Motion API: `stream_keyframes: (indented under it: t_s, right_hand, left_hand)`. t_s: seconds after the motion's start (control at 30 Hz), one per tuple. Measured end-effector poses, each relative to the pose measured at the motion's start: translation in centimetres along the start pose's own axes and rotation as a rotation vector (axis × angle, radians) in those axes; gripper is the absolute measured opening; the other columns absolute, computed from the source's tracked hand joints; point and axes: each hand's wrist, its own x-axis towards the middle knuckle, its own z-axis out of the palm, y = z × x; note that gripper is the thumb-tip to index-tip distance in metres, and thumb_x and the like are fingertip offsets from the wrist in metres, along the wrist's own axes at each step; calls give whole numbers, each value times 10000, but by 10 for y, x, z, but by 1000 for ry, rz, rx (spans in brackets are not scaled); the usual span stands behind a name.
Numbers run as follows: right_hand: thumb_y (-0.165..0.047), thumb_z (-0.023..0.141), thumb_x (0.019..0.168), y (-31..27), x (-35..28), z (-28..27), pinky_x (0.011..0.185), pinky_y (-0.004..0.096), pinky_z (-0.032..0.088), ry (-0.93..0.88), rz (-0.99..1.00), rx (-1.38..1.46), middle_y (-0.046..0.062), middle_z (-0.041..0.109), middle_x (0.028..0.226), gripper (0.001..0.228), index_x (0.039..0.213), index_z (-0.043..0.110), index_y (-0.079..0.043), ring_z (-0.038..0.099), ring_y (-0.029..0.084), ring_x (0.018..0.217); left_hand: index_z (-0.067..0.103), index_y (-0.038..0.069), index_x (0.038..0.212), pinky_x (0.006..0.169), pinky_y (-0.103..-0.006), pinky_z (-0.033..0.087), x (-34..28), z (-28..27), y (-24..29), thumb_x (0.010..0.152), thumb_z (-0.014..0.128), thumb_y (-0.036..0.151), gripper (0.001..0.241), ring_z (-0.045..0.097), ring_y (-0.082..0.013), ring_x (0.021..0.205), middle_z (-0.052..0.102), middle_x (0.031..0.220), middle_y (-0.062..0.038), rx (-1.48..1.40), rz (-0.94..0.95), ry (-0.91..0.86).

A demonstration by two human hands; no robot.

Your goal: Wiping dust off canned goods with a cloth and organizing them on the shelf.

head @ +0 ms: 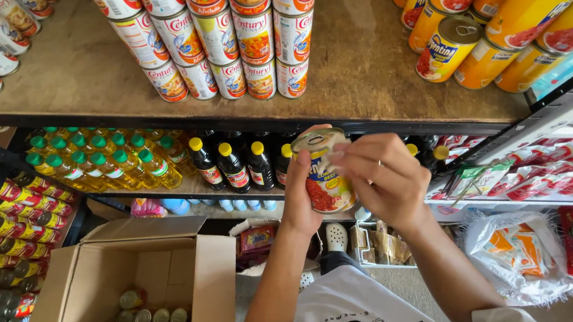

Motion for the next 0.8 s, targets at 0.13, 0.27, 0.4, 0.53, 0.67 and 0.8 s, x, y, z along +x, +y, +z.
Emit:
stream_keyframes:
  t_s: [0.13,0.27,0.4,0.53,0.67,0.8]
  right_hand:
    - [48,754,844,-12,-10,0,765,401,631,-18,-2,47,144,750,883,96,870,800,-32,727,309,827]
    - [4,742,861,-14,-6,-9,726,402,627,-109,1,76,127,751,859,81,851,799,-53,721,303,777]
    - [35,701,916,2,3,-17,781,459,615,-76,39,-9,158,759,976,112,948,804,5,718,363,870]
    - [78,746,844,-16,8,-3,738,433,633,-110,-26,12,153,750,890,110,870,801,-13,719,323,800]
    - [82,754,820,-12,11,-4,738,401,629,-153,-40,39,139,754,847,137,863,808,-36,728,293,771]
    - [29,731,904,-1,6,-8,755,438,624,-99,13,-41,143,761,997,84,940,798,-6,732,342,860]
  left_hand:
    - [583,51,1369,698,-348,624,-2,-15,-10,990,634,469,567,742,-262,834,728,1059,-181,-202,-152,136]
    - [532,47,1339,755,-440,635,-2,3,1,910,724,443,614,745,-322,879,689,979,-237,72,-20,58]
    - [506,74,1294,849,-378,595,-5,5,-10,959,715,252,432,688,-192,957,652,1065,-116,215,63,71]
    - [564,64,1162,814,-343,599,7,-15,-14,984,682,352,359,696,-193,909,673,1018,-110,170,115,190]
    - [588,65,1217,819,-339,608,5,8,8,991,671,352,375,701,-168,906,680,988,-105,285,117,163]
    - [628,54,1239,818,-326,603,-1,16,6,1025,622,384,394,670,-102,899,669,980,-31,345,71,151]
